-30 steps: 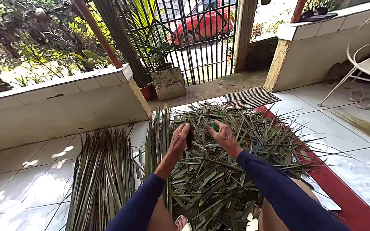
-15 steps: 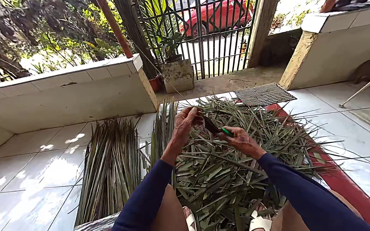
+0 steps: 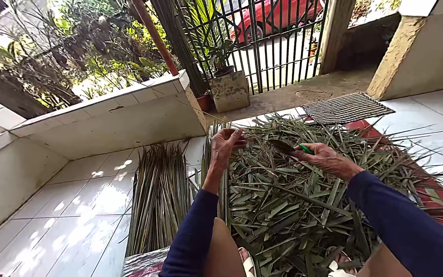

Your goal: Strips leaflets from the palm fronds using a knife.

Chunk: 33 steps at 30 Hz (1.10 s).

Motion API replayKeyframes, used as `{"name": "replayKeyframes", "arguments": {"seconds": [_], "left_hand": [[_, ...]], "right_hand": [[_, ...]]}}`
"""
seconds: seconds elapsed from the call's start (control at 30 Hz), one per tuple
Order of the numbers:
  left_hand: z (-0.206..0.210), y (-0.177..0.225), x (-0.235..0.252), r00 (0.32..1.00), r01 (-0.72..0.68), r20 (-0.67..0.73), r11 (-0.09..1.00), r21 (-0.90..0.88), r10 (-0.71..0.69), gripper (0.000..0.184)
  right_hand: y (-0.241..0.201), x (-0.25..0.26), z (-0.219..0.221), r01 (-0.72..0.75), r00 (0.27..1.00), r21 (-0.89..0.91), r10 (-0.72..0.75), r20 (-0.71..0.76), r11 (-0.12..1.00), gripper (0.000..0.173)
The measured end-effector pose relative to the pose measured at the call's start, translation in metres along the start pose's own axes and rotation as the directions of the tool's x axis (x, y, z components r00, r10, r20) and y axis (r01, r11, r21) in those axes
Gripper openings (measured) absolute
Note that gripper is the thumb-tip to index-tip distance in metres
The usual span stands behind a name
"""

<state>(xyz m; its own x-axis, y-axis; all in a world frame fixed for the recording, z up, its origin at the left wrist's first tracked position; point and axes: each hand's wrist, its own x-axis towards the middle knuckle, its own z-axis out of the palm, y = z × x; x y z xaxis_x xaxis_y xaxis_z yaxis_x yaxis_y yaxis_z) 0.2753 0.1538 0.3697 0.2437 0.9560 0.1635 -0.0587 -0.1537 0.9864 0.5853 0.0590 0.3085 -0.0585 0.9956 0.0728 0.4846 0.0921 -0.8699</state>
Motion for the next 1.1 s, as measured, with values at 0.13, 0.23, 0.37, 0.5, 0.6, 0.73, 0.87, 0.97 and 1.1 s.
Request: {"name": "replayKeyframes", "arguments": {"seconds": [0.13,0.23,0.37,0.5,0.6,0.73,0.87,0.97,1.1], "left_hand": [[-0.019,-0.006,0.015,0.894,-0.13,-0.404,0.974,0.184,0.196,0.03],[-0.034,-0.003,0.022,0.691,-0.268,-0.598,0.912,0.311,0.407,0.027],[-0.04,0.016,0.012,0.744,-0.272,-0.598,0.953,0.134,0.297,0.044],[-0.052,0.018,0.014,0.873,-0.233,-0.434,0.972,0.028,0.222,0.049],[-0.059,0.008,0.023,0.887,-0.32,-0.348,0.947,0.012,0.304,0.034],[-0.061,0.001,0.026,0.894,-0.319,-0.305,0.944,0.083,0.329,0.025],[-0.071,0.003,0.016,0.896,-0.267,-0.286,0.927,0.262,0.339,0.028],[-0.092,0.01,0.014,0.83,-0.283,-0.422,0.928,0.244,0.364,0.028],[-0.102,0.017,0.004,0.79,-0.217,-0.518,0.94,0.263,0.327,0.023]], "right_hand": [[0.002,-0.003,-0.002,-0.01,1.0,-0.041,0.009,-0.016,0.999,0.023],[0.004,-0.005,-0.004,-0.027,0.999,-0.027,0.026,-0.039,0.999,0.026],[0.01,-0.008,-0.009,-0.015,0.999,-0.041,0.013,-0.049,0.999,0.028],[0.012,-0.011,-0.009,-0.018,0.999,-0.065,0.016,-0.04,0.998,0.031],[0.015,-0.012,-0.011,-0.029,0.999,-0.097,0.026,-0.029,0.995,0.033],[0.018,-0.015,-0.016,-0.053,0.998,-0.098,0.049,-0.044,0.994,0.031],[0.017,-0.019,-0.027,-0.1,0.991,-0.082,0.092,-0.098,0.992,0.024],[0.026,-0.019,-0.039,-0.079,0.988,-0.089,0.067,-0.137,0.993,0.021],[0.026,-0.021,-0.046,-0.111,0.978,-0.04,0.102,-0.181,0.993,0.024]]}}
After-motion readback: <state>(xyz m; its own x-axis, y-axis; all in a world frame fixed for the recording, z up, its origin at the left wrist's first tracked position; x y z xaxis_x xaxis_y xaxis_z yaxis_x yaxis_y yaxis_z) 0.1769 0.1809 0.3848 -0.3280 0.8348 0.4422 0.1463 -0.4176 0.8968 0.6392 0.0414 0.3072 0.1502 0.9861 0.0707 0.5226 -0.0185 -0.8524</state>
